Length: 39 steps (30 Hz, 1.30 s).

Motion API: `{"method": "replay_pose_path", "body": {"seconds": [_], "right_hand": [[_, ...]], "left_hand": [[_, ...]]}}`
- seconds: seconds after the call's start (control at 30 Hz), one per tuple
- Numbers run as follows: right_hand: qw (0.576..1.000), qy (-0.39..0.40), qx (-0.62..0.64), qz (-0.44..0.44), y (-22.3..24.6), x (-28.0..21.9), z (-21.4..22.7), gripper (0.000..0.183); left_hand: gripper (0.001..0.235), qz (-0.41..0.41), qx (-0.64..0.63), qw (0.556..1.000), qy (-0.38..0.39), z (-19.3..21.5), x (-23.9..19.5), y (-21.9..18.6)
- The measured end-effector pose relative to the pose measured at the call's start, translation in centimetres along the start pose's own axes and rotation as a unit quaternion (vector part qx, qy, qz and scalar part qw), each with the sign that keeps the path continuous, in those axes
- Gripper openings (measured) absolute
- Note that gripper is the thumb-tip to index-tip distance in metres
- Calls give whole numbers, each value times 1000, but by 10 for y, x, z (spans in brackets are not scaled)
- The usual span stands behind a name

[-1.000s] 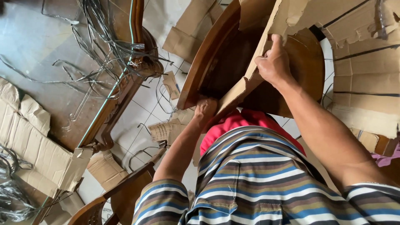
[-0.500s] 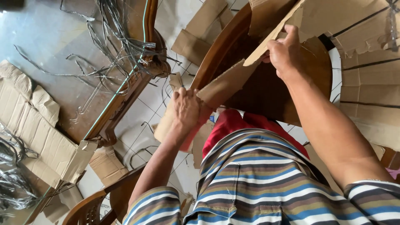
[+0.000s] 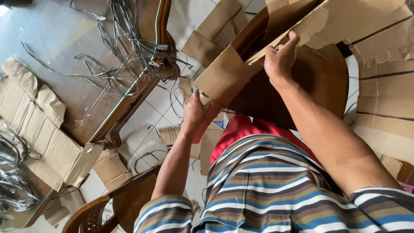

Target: Wrapping the backrest of a wooden chair with cardboard pieces and securing them with wire ties for protection.

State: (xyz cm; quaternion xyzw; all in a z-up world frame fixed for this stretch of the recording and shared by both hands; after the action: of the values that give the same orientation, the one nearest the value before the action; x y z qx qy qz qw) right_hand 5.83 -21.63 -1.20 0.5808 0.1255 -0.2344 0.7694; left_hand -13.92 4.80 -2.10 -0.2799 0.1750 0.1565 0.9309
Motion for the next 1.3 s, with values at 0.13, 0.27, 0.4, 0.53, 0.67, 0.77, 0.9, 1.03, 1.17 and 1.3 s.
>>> {"method": "replay_pose_path", "body": {"seconds": [0.13, 0.27, 0.4, 0.53, 0.67, 0.77, 0.9, 1.03, 1.17, 1.3], "right_hand": [[993, -100, -57, 40, 8, -4, -1, 65], [998, -29, 5, 57, 20, -17, -16, 62], [995, -44, -54, 68, 15, -6, -25, 65], [994, -23, -34, 102, 18, 8, -37, 64], [957, 178, -112, 200, 52, -1, -43, 53], [887, 113, -228, 385, 33, 10, -45, 59], [857, 109, -292, 409, 26, 10, -32, 79], [949, 12, -256, 184, 7, 46, -5, 96], [936, 26, -313, 158, -1, 53, -5, 100], [933, 115, -209, 270, 9, 29, -22, 98]], "left_hand": [[80, 15, -46, 997, -57, 20, -13, -37], [91, -115, -28, 972, -201, 20, -23, -45], [70, -312, 143, 881, -327, -21, 1, -29], [65, -168, 11, 954, -247, -15, 22, -29], [50, -112, -46, 959, -257, -17, 33, -15], [62, -112, -59, 954, -273, -15, 31, -12], [55, -78, -62, 959, -264, -27, 36, 2], [59, 3, -91, 963, -255, -18, 33, 0], [71, 62, -179, 938, -291, 6, 23, -26], [83, -40, -168, 915, -364, 22, 15, -57]]}}
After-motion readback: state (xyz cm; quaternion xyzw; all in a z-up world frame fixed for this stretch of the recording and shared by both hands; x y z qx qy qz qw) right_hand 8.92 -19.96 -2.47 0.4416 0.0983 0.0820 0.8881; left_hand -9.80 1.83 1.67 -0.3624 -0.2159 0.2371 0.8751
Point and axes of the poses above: each hand's wrist, its own x-axis towards the middle knuckle, its own z-axis out of the back of the hand, y = z × x, the point moved 5 cm from there along x, towards the middle knuckle, and after that the axes turned 9 degrees about -z, right-handed, at the moved point
